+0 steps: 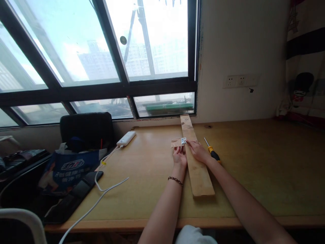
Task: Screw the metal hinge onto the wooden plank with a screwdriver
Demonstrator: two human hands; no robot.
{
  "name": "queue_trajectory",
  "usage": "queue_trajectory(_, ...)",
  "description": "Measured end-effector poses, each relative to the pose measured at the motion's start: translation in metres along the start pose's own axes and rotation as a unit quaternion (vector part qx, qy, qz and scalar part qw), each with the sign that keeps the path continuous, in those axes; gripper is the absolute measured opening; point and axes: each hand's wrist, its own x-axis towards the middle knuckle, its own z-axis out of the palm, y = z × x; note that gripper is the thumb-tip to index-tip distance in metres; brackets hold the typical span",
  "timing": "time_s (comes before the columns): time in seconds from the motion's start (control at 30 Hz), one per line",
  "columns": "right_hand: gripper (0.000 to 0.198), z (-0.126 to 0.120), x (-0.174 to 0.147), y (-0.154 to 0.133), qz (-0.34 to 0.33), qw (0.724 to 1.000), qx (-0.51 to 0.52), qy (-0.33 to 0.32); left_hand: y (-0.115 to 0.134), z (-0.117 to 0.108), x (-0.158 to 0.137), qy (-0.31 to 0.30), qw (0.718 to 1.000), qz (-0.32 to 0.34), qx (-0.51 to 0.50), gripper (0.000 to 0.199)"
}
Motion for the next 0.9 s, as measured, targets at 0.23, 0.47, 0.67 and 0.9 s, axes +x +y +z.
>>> queue_trajectory(0.23, 0.046, -0.001, -0.004, -0.004, 0.012, 0.998, -0.058, -0.014, -0.003, 0.003, 0.000, 0.000, 1.000, 0.009, -0.004, 0.020)
queue_trajectory(0.47, 0.044, -0.004, -0.003, -0.008, 0.010, 0.996, -0.083, -0.031, -0.006, 0.003, 0.005, 0.029, 0.999, 0.011, 0.018, 0.014)
queue_trajectory(0.67, 0.043, -0.006, 0.002, -0.023, 0.003, 0.994, -0.104, -0.029, -0.006, 0.000, 0.012, 0.034, 0.998, 0.036, 0.027, 0.013)
queue_trajectory(0.9, 0.039, -0.007, 0.006, -0.032, 0.022, 0.991, -0.130, -0.025, -0.004, 0.003, 0.014, 0.054, 0.998, 0.036, 0.027, 0.014)
